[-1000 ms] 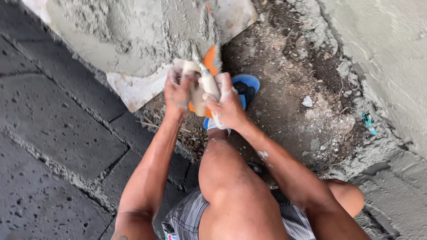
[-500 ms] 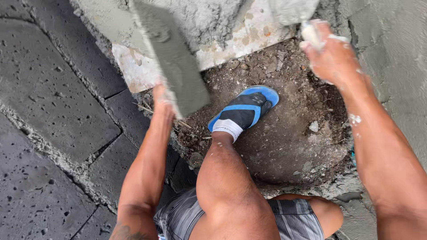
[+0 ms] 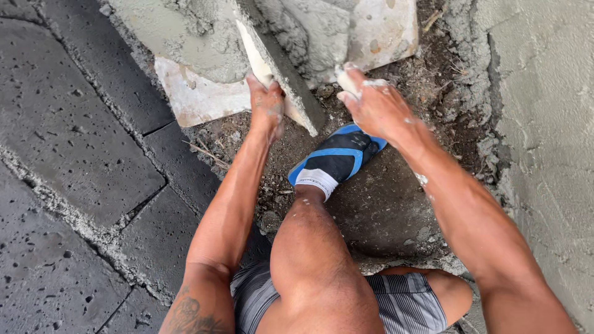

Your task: The person scoops wet cement from a pile on the ground using a trowel and applies it to a vertical concrete wall. They use a rectangular float to spread and smooth the cement, repeatedly transferring material from the ground to the wall surface.

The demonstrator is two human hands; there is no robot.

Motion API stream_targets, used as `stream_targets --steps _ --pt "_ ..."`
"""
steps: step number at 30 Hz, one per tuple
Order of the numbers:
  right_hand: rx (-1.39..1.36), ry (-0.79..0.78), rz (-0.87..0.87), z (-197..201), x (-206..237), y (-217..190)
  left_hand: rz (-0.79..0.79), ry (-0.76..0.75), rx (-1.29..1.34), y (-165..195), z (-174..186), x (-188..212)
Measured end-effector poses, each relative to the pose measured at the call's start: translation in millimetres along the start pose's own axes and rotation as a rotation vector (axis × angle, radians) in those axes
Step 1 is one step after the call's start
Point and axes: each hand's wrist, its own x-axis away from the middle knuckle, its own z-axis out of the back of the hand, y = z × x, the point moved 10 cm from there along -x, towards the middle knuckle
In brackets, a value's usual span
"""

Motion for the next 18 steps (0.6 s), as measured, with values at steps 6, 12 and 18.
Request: stream_targets --steps 6,12,18 --pt "-0.035 0.008 -0.032 -9 46 5 0.158 -0.136 0.234 10 -7 15" --pt "-0.013 0.45 -0.063 18 212 0 0.478 -0.617 0.357 -17 -80 74" --pt "-0.17 0.828 -0.158 -5 381 27 1.069 -1.431 -0.065 -73 -180 150"
